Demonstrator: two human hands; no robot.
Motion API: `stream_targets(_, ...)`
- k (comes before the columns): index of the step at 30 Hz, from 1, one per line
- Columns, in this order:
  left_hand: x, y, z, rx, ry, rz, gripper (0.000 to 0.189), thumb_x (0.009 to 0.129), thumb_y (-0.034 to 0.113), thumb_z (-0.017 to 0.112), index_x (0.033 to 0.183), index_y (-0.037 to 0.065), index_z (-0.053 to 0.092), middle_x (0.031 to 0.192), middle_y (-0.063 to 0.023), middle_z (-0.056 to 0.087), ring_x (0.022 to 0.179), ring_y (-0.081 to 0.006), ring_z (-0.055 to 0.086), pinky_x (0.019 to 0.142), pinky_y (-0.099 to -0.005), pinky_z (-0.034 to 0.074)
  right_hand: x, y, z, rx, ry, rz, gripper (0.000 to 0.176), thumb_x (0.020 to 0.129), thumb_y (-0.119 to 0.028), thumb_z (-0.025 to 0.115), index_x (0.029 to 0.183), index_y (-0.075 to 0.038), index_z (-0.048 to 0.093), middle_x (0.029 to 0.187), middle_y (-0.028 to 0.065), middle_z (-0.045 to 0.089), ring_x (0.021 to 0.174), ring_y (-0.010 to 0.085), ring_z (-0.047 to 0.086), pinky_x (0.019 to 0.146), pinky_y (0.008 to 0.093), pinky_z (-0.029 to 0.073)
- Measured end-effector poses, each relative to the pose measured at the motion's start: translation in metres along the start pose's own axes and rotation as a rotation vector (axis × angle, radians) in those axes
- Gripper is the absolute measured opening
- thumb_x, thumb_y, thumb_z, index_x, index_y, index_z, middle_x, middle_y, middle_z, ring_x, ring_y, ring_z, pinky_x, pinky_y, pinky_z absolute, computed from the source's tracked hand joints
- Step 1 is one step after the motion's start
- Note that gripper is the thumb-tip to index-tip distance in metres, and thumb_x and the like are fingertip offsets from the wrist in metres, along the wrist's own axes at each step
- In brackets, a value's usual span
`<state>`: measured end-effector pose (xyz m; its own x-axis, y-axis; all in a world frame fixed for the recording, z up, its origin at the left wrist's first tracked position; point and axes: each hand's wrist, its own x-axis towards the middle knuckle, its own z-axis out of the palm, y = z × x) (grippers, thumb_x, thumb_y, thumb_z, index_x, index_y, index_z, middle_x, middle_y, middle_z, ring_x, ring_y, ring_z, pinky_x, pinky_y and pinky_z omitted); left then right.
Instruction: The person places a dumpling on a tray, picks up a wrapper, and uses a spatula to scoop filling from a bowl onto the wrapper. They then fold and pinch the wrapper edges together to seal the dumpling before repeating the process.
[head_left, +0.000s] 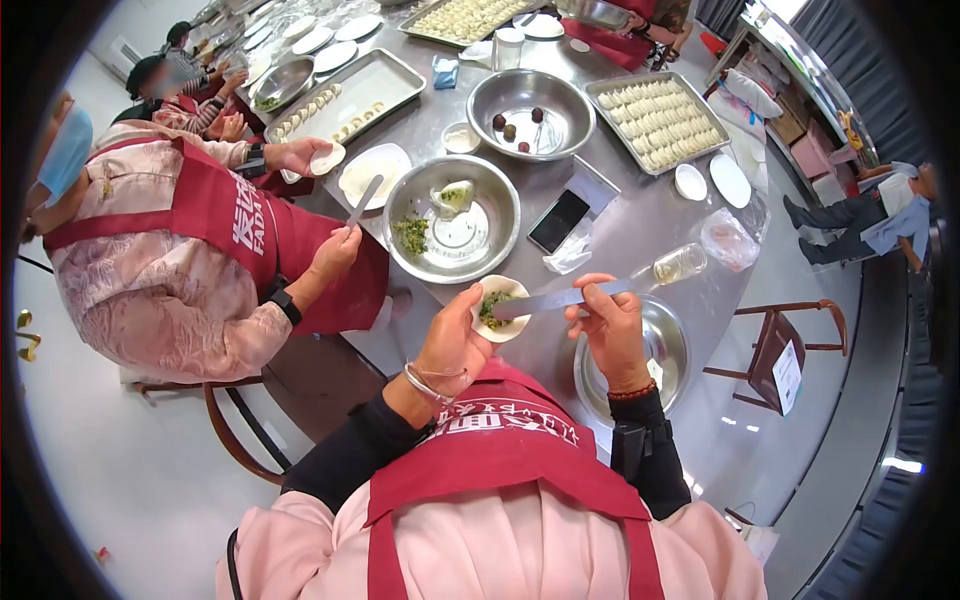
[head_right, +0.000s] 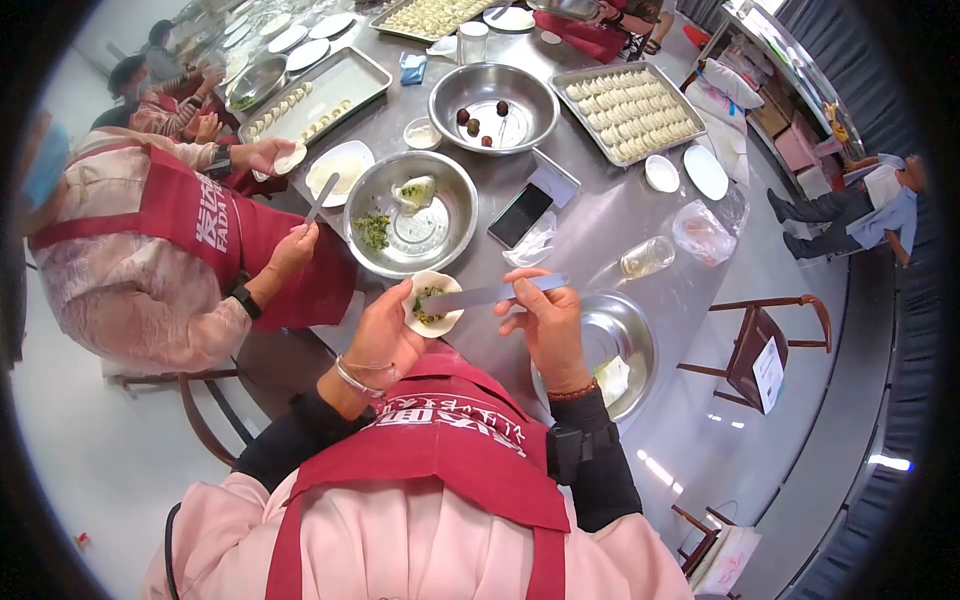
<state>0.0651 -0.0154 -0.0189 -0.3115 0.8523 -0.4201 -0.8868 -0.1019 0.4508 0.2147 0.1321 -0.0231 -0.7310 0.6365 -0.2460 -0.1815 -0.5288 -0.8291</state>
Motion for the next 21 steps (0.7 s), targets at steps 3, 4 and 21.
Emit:
stream_targets(3,-0.006,-0.001,0.002,-0.020,0.022,-0.030,0.039,0.100,0.024,0.033,0.123,-0.006,0.045,0.121,-0.0176,0.054,0.113,-0.0269,0.054,0.101,-0.0400,0.042,-0.010,-0.002,0.003,-0.149,-0.046,-0.007,0.019,0.092,-0.011,0.056,0.099,0.005,0.062,0.088,0.0104,0.063,0.070,0.0152,0.064,0.050,0.0250,0.054)
stream_targets(4,-0.008,-0.002,0.003,-0.021,0.022,-0.030,0.039,0.100,0.024,0.033,0.123,-0.006,0.045,0.121,-0.0176,0.054,0.113,-0.0269,0.054,0.101,-0.0400,0.042,-0.011,-0.001,0.004,-0.150,-0.047,-0.007,0.019,0.092,-0.011,0.056,0.099,0.005,0.062,0.088,0.0104,0.063,0.070,0.0152,0.064,0.050,0.0250,0.054)
stream_targets(21,-0.017,-0.016,-0.006,0.019,-0.018,0.006,0.036,0.098,0.021,0.036,0.121,-0.005,0.047,0.122,-0.0162,0.053,0.116,-0.0254,0.051,0.104,-0.0416,0.040,-0.020,0.022,0.000,-0.062,0.137,0.059,0.020,0.090,-0.011,0.058,0.102,0.004,0.062,0.094,0.0100,0.063,0.071,0.0149,0.064,0.049,0.0240,0.054)
